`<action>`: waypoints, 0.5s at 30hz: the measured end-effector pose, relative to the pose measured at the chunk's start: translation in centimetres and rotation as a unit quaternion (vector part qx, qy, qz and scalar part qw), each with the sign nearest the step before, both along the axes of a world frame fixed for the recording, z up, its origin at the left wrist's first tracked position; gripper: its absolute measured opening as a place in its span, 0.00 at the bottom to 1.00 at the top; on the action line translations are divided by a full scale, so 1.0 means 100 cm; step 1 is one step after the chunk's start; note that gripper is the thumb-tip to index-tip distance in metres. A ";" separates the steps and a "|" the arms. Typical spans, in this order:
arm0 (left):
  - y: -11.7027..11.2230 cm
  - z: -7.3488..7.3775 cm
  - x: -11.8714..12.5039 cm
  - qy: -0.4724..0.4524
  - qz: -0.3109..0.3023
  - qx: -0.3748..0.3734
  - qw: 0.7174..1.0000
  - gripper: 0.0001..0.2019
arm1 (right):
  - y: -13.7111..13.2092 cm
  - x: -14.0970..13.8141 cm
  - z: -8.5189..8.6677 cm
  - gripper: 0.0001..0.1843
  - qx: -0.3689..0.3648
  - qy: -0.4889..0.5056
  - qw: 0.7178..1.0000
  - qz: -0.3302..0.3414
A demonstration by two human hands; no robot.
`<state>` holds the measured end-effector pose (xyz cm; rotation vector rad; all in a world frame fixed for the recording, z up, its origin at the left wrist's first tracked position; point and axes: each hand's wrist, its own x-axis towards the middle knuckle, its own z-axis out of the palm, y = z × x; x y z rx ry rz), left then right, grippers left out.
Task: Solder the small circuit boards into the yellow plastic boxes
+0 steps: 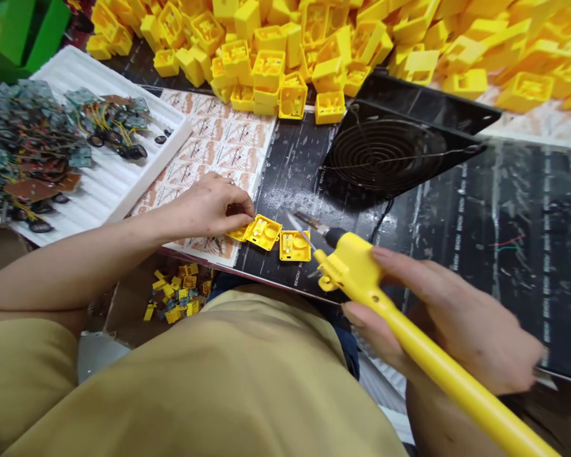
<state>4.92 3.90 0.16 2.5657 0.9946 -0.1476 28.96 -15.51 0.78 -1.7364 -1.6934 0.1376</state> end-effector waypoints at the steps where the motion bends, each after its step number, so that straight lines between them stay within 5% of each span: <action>1: 0.000 -0.001 0.001 0.009 0.003 0.008 1.000 0.09 | -0.001 -0.003 -0.001 0.23 -0.043 0.019 0.999 -0.020; 3: 0.000 -0.001 0.002 0.021 0.002 0.021 1.000 0.10 | 0.000 -0.005 -0.007 0.22 -0.032 0.020 0.999 -0.007; 9: -0.002 0.001 0.004 0.016 0.009 0.024 1.000 0.09 | 0.021 0.001 -0.030 0.20 0.097 0.029 0.975 0.199; 15: -0.003 0.001 0.005 0.032 -0.001 0.015 0.999 0.09 | 0.032 -0.014 -0.023 0.12 0.134 -0.013 0.968 0.213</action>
